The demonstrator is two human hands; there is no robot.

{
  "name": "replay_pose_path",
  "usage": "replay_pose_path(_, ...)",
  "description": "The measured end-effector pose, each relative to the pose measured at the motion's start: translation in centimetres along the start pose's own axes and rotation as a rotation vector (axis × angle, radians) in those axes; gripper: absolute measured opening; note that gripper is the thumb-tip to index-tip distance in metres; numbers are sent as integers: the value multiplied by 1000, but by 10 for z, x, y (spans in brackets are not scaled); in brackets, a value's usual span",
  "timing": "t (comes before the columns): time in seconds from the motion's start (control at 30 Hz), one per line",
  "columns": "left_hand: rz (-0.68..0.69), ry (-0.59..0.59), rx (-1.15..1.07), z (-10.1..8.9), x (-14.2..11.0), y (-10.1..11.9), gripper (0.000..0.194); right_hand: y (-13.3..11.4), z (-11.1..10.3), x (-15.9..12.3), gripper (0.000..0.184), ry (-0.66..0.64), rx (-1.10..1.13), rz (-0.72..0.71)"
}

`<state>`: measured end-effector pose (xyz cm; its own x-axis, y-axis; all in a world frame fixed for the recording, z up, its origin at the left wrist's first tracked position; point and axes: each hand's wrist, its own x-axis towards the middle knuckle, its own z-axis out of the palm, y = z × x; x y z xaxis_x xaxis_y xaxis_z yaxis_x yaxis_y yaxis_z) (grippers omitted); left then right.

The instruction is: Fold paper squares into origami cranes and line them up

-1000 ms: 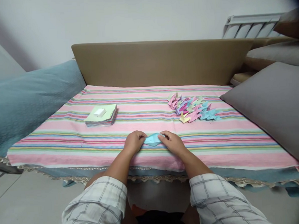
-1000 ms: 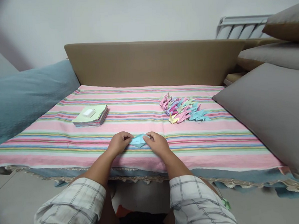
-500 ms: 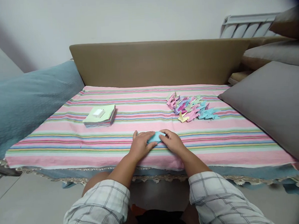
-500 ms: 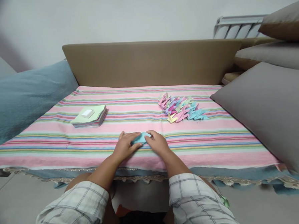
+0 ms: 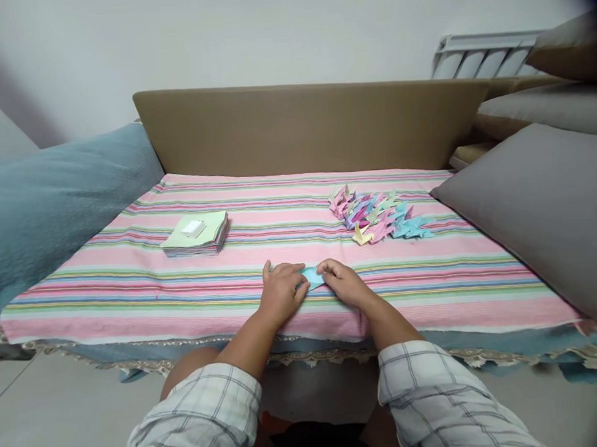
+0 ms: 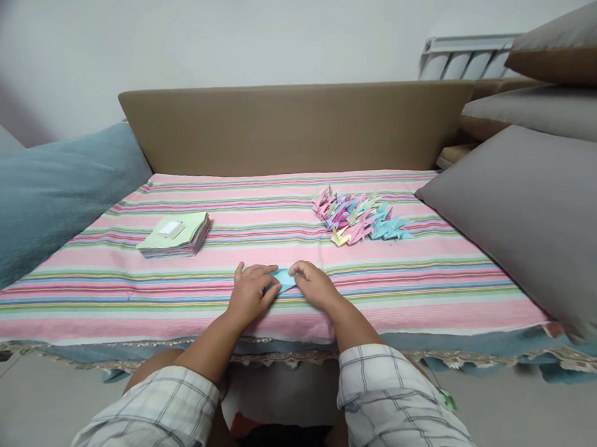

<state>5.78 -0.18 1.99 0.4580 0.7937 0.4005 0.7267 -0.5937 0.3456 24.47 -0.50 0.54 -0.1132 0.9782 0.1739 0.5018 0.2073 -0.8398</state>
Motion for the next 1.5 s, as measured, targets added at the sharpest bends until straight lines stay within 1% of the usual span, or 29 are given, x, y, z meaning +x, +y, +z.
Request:
replay_pose_path(0.07,11,-8,-2,1,1,-2,10,-3,-4,-2,19,-68,27,-11)
replay_pose_path(0.13,24,-5,-14,3,1,-5,12,-4,-7,-4,25,-124,67,13)
replay_pose_path(0.2,30,5,-31,5,1,-8,13,-3,-7,-4,33,-154,86,8)
replay_pose_path(0.23,29,8,-39,5,1,-9,13,-3,-7,-4,33,-154,81,-16)
replay_pose_path(0.37,-18,8,-67,3,-1,-13,14,-2,-7,-3,22,-129,-30,-130)
replay_pose_path(0.53,-68,-44,-63,-7,-4,-18,18,-8,-7,-2,14,-134,-174,-197)
replay_pose_path(0.67,-130,-66,-61,-12,-3,-20,17,-12,-3,-2,19,-110,-239,-161)
replay_pose_path(0.8,-185,-48,-65,-12,-3,-20,16,-14,3,-2,22,-50,-300,-100)
replay_pose_path(1.1,-267,-68,-14,-17,-4,-29,21,-14,8,-2,18,-24,-365,-66)
replay_pose_path(1.3,-286,-45,32,-14,-4,-32,22,-16,10,-3,15,-15,-402,-55)
replay_pose_path(1.5,-293,-19,71,-12,-5,-36,25,-14,12,-3,14,-6,-425,-59)
